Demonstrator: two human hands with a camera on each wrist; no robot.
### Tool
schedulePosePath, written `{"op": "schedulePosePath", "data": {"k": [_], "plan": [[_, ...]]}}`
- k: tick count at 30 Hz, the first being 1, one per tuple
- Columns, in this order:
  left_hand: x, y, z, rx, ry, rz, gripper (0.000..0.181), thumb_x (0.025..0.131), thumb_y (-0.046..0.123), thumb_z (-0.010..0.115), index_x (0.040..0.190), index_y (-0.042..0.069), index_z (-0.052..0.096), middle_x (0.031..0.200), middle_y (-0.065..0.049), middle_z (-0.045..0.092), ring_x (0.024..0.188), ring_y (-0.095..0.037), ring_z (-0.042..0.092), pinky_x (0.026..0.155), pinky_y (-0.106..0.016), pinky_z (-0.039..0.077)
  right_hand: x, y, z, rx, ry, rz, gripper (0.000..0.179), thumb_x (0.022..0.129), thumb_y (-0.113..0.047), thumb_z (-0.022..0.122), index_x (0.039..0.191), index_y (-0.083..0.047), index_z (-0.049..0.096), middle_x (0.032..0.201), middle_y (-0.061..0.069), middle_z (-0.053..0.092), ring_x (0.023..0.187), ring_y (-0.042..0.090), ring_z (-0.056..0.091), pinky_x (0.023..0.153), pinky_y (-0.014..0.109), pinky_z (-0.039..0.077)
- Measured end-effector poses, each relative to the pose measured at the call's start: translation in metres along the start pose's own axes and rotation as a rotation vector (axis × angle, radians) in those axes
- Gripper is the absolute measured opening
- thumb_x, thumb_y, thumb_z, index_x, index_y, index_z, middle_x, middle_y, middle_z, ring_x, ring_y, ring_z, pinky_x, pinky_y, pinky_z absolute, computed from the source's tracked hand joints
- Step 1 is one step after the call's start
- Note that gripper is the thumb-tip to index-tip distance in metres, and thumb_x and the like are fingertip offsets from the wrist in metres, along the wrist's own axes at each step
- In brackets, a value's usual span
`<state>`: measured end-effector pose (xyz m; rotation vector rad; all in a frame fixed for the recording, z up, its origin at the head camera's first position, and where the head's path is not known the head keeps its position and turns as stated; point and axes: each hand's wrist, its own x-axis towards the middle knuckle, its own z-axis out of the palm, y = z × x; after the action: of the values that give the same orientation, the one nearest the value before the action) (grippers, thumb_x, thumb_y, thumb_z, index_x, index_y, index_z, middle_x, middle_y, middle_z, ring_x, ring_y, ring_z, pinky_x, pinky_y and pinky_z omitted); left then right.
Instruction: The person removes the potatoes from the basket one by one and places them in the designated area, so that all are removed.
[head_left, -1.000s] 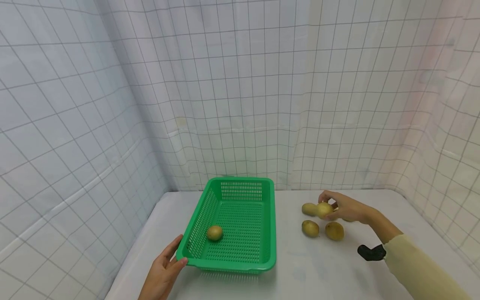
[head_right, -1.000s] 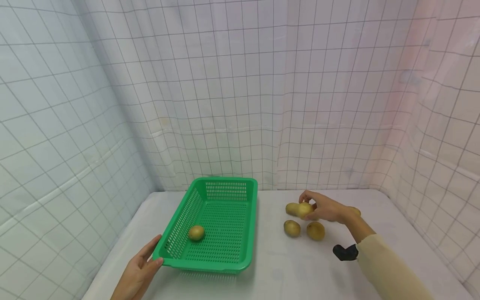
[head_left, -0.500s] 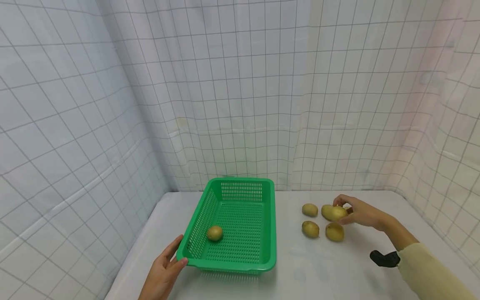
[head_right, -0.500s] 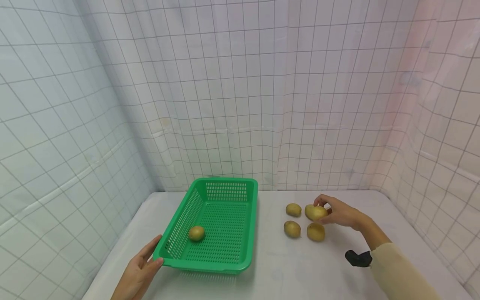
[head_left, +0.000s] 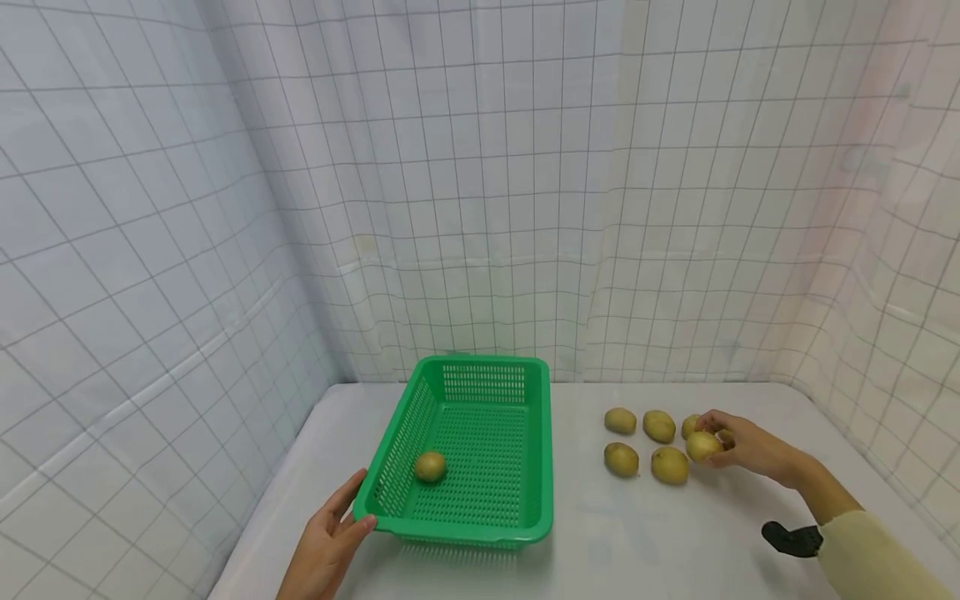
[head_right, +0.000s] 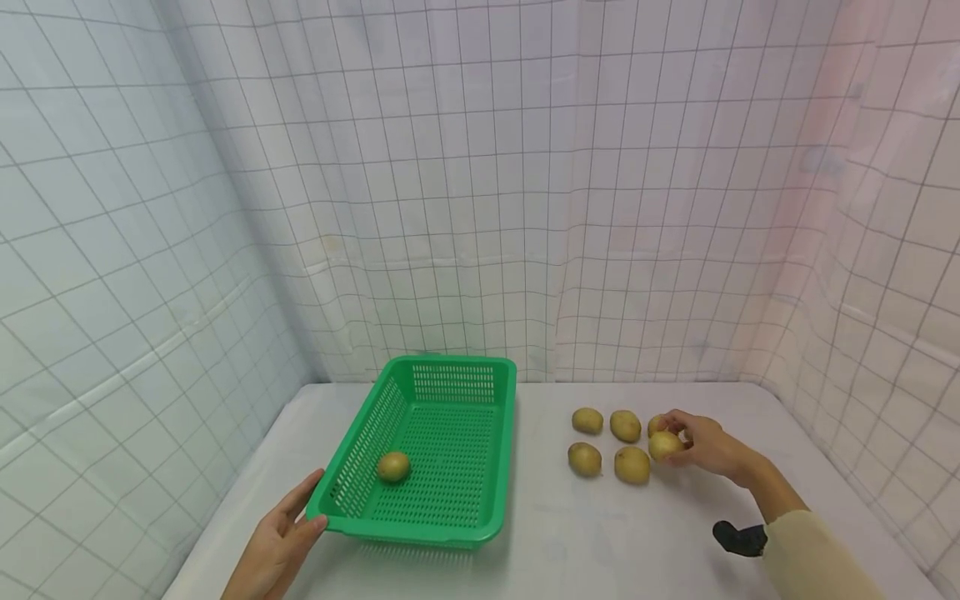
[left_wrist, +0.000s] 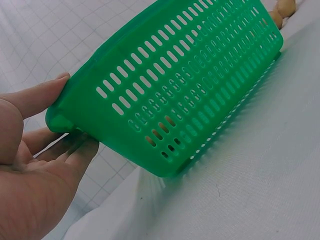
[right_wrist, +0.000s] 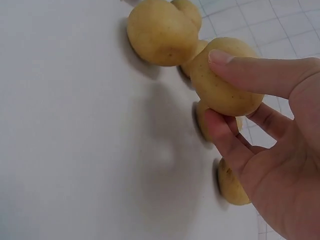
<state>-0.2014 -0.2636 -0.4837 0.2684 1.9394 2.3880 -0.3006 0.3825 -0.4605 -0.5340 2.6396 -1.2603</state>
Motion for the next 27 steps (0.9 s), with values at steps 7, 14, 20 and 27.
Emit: {"op": "schedulePosePath", "data": {"k": [7, 14, 20, 27], "plan": [[-0.001, 0.0, 0.0, 0.002, 0.011, -0.002, 0.077, 0.103, -0.003, 0.058, 0.163, -0.006, 0.01, 0.165, -0.021, 0.007, 0.13, -0.003, 0.052, 0.105, -0.025, 0.046, -0.013, 0.02, 0.005, 0.015, 0.021, 0.047, 0.046, 0.09, -0.018, 0.082, 0.124, -0.001, 0.056, 0.137, 0.024, 0.043, 0.13, 0.046, 0.038, 0.095, 0.047, 0.047], [0.0, 0.001, 0.001, -0.003, -0.006, 0.006, 0.077, 0.104, -0.004, 0.057, 0.162, -0.007, 0.007, 0.165, -0.022, 0.005, 0.131, -0.003, 0.051, 0.105, -0.025, 0.046, -0.016, 0.026, 0.009, 0.107, -0.045, 0.073, 0.053, 0.089, -0.013, 0.082, 0.13, 0.004, 0.052, 0.137, 0.025, 0.041, 0.119, 0.041, 0.05, 0.084, 0.03, 0.052], [0.0, 0.001, 0.002, -0.004, -0.003, 0.002, 0.078, 0.103, -0.003, 0.058, 0.163, -0.006, 0.008, 0.165, -0.022, 0.006, 0.131, -0.003, 0.051, 0.106, -0.027, 0.045, -0.016, 0.028, 0.007, 0.101, -0.048, 0.082, 0.053, 0.089, -0.014, 0.082, 0.13, 0.003, 0.053, 0.137, 0.025, 0.042, 0.122, 0.042, 0.047, 0.086, 0.032, 0.05], [0.0, 0.002, 0.0, 0.0, -0.007, 0.006, 0.077, 0.104, -0.003, 0.058, 0.162, -0.007, 0.008, 0.165, -0.022, 0.005, 0.131, -0.003, 0.05, 0.106, -0.026, 0.045, -0.015, 0.027, 0.002, 0.066, -0.045, 0.1, 0.051, 0.09, -0.017, 0.081, 0.131, -0.001, 0.055, 0.139, 0.025, 0.042, 0.126, 0.043, 0.041, 0.088, 0.034, 0.049]]}}
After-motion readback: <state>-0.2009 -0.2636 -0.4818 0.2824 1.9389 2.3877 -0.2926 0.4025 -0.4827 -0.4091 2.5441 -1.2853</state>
